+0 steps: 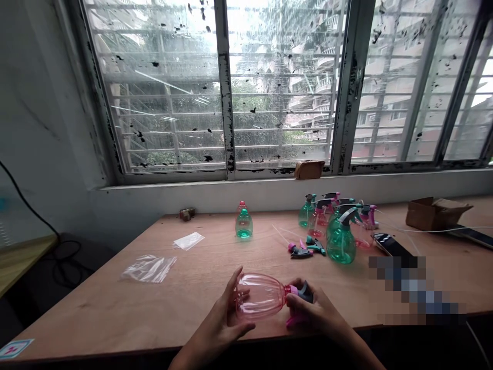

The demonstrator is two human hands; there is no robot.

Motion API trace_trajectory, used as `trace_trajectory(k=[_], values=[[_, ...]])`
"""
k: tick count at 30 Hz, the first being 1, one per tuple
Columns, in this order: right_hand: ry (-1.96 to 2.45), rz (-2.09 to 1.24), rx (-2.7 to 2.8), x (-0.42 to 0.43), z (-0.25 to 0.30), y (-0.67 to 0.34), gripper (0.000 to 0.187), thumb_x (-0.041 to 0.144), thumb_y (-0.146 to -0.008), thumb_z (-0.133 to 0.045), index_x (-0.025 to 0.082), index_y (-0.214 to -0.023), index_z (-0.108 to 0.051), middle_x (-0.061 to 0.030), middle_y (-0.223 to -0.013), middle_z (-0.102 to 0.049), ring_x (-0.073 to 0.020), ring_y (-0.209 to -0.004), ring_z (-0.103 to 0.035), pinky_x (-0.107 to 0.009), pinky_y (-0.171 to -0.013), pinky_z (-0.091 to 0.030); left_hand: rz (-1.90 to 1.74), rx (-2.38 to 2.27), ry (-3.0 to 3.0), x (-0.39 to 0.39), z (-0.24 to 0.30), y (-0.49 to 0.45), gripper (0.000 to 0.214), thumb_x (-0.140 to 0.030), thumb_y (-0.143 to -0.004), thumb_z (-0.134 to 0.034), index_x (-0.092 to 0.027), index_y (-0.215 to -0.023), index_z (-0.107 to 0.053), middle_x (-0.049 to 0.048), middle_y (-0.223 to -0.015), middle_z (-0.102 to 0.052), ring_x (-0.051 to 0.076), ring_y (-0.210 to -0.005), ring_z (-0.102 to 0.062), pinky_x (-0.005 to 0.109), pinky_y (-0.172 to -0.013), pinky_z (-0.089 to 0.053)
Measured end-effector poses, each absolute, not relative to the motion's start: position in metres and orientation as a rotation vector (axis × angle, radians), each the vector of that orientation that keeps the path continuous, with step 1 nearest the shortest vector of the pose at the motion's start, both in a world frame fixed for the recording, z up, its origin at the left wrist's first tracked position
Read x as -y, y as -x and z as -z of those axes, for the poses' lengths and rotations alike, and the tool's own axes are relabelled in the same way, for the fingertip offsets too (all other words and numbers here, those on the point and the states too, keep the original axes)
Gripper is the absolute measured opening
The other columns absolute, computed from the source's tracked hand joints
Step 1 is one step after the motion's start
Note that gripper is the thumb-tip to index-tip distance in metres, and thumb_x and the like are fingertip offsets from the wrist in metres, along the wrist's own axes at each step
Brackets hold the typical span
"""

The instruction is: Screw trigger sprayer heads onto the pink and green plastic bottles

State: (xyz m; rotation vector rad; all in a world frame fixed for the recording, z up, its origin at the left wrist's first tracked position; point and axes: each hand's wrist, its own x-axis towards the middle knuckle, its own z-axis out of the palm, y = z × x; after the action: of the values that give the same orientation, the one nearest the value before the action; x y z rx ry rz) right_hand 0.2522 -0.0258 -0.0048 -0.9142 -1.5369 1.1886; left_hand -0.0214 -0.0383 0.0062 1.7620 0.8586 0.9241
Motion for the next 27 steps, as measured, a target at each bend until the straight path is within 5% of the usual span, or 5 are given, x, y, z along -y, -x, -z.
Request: trace_trajectory(k=[6,11,19,23,27], values=[[0.933,-1.205,1.529,0.0249,0.0067,-0.2514,0.038,0.051,-0.078,-0.072,0.017,-0.091,-0.062,-0.0003,-0.067,-0.066,-0.0181,-0.062,-0.063,-0.027,-0.058,-0.049,-0.921,-0.884,-1.651,0.0391,-0.0061,0.0233,0.095,-0.042,-0.082,-0.071,-0.030,-0.153,-0.008,0.0132,-0.151,-0.037,0.032,-0.131,-0.046,0.052,-0.114,-0.030],[0.914,-1.193,1.525,0.0263,0.0047,-0.2517,0.034,0.049,-0.079,-0.072,0.017,-0.089,-0.062,0.0002,-0.070,-0.066,-0.0174,-0.063,-0.063,-0.025,-0.058,-0.049,-0.954,-0.898,-1.814,0.0399,-0.0101,0.0210,0.094,-0.033,-0.081,-0.073,-0.036,-0.151,-0.011,0.0083,-0.158,-0.026,0.032,-0.137,-0.040,0.049,-0.117,-0.026],[0.899,-1.250,1.510,0.0282,0.0052,-0.2528,0.033,0.046,-0.081,-0.071,0.016,-0.090,-0.061,-0.0001,-0.068,-0.065,-0.0168,-0.062,-0.061,-0.027,-0.058,-0.051,-0.918,-0.931,-1.652,0.0414,-0.0152,0.0176,0.090,-0.043,-0.082,-0.070,-0.028,-0.152,-0.014,0.0128,-0.151,-0.036,0.033,-0.139,-0.035,0.051,-0.116,-0.025],[0.893,-1.254,1.495,0.0281,0.0058,-0.2527,0.033,0.046,-0.081,-0.072,0.016,-0.090,-0.061,-0.0001,-0.068,-0.065,-0.0167,-0.062,-0.061,-0.027,-0.058,-0.051,-0.969,-0.875,-1.719,0.0386,-0.0131,0.0151,0.092,-0.035,-0.075,-0.079,-0.031,-0.146,-0.022,0.0130,-0.154,-0.027,0.031,-0.134,-0.042,0.048,-0.114,-0.031],[0.891,-1.246,1.491,0.0288,0.0048,-0.2526,0.032,0.045,-0.081,-0.072,0.016,-0.089,-0.060,0.0001,-0.068,-0.065,-0.0158,-0.061,-0.061,-0.025,-0.057,-0.049,-0.977,-0.914,-1.786,0.0401,-0.0147,0.0151,0.091,-0.027,-0.072,-0.082,-0.032,-0.143,-0.025,0.0125,-0.148,-0.036,0.031,-0.129,-0.047,0.049,-0.112,-0.032]])
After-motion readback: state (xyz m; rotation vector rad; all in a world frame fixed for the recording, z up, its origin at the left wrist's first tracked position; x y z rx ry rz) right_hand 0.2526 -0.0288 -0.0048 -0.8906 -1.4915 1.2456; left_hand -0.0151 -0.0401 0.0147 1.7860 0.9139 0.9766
